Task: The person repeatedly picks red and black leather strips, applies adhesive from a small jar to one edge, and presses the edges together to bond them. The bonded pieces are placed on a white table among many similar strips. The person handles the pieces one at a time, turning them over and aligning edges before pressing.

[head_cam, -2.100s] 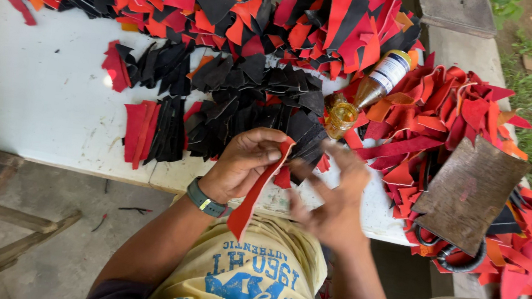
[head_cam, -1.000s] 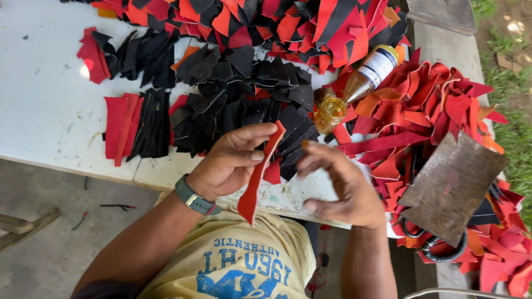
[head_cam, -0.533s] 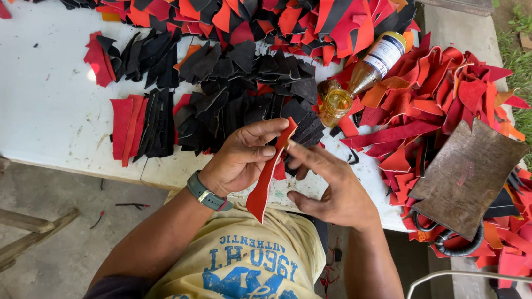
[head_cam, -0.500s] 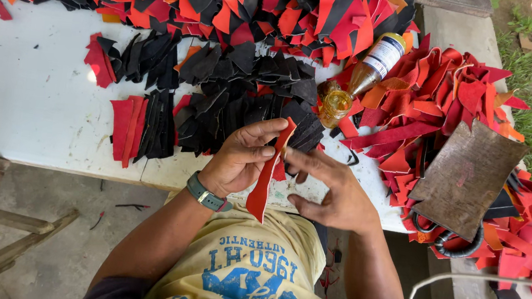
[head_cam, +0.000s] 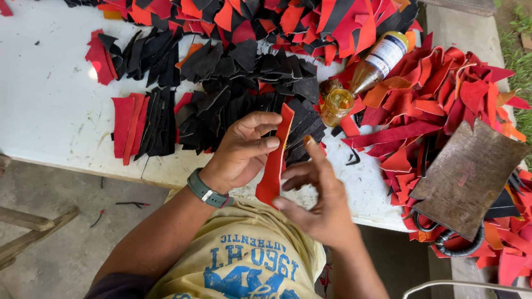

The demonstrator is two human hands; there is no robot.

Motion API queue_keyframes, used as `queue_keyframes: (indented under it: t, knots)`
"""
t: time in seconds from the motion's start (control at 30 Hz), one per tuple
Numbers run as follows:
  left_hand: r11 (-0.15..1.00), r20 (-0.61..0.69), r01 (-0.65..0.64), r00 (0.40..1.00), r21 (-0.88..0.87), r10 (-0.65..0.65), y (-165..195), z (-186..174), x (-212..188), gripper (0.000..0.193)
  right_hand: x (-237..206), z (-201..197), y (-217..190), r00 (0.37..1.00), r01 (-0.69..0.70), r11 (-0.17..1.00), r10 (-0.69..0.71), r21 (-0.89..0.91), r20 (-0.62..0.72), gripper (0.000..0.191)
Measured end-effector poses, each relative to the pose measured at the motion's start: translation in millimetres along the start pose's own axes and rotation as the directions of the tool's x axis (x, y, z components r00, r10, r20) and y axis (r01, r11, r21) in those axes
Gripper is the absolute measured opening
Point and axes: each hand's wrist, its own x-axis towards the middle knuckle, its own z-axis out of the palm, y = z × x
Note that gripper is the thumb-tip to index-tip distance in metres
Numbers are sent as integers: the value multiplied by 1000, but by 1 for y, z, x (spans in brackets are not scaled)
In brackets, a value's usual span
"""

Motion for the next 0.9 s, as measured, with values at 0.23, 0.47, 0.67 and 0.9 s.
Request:
queue_keyframes:
  t: [0.23,0.47,0.67,0.9]
  knots:
    - [987,-36,37,999,158,-31,10,18,-18,47,-4,7,14,992,29,991,-13,129,-123,85]
    - [992,1,89,996,-88,-90,17,23,-21,44,-1,6,-2,926,321,829,-377,-457,-33,57]
    - [992,-10,98,995,-75,-99,13,14,-23,44,11,-5,-2,939,229,808,-331,-543,-97,55]
    - [992,26,88,996,-87,-86,10,14,-24,42,18,-9,-3,950,240,840,-306,-487,-61,51]
